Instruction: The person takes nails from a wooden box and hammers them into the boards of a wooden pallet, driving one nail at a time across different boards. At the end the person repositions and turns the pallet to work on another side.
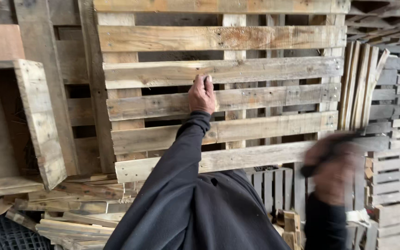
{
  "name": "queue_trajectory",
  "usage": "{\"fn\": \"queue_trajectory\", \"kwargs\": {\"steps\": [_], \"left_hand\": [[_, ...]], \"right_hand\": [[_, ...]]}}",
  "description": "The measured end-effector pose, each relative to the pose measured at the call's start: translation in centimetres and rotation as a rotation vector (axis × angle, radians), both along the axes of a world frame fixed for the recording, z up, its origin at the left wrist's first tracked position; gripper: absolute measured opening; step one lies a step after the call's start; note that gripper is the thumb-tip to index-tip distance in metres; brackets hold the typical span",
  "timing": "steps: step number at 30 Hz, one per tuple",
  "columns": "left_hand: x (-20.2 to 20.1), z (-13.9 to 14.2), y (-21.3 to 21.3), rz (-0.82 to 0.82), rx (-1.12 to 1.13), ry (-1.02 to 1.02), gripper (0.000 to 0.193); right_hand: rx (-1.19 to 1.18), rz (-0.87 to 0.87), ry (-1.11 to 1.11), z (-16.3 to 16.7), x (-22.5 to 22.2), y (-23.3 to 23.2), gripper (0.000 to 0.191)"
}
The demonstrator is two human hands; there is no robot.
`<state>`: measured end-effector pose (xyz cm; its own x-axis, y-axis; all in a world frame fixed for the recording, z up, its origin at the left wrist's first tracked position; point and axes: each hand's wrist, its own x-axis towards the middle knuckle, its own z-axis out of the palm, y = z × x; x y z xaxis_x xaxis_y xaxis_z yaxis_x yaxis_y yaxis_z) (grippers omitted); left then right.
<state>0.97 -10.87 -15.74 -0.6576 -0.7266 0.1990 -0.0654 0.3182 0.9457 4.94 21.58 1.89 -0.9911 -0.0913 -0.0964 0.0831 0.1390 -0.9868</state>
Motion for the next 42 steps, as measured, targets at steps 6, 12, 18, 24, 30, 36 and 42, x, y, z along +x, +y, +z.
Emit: {"fn": "queue_trajectory", "kwargs": {"steps": [6, 12, 18, 24, 30, 36, 42], "left_hand": [[0.7, 0.3, 0.2, 0.008, 0.03, -0.008, 0.017], [-0.3, 0.8, -1.1, 0.031, -0.085, 0.021, 0.017], [-0.2, 1.3, -1.6, 0.011, 0.605, -0.105, 0.026], [3.3, 2.1, -2.1, -0.189, 1.606, 0.032, 0.019], [7.3, 1.1, -0.4, -0.421, 1.708, 0.111, 0.02], [10.5, -2.2, 2.0, -0.5, 1.683, -0.077, 0.025], [11.4, -2.4, 3.0, -0.606, 1.607, -0.245, 0.028]], "right_hand": [[-0.217, 0.169, 0.418, 4.6, -0.6, -5.6, 0.04], [0.397, 0.237, -0.542, -9.0, 7.7, -5.5, 0.044], [-0.145, 0.187, -0.233, -8.9, 7.2, -3.6, 0.043], [0.178, 0.033, -0.658, -10.9, 5.8, -6.3, 0.046], [0.053, -0.005, -0.47, -9.6, 10.4, -2.6, 0.046], [0.123, -0.128, -0.692, -10.5, 16.2, -3.5, 0.051], [0.046, -0.215, -0.583, -11.5, 19.6, -4.0, 0.049]]}}
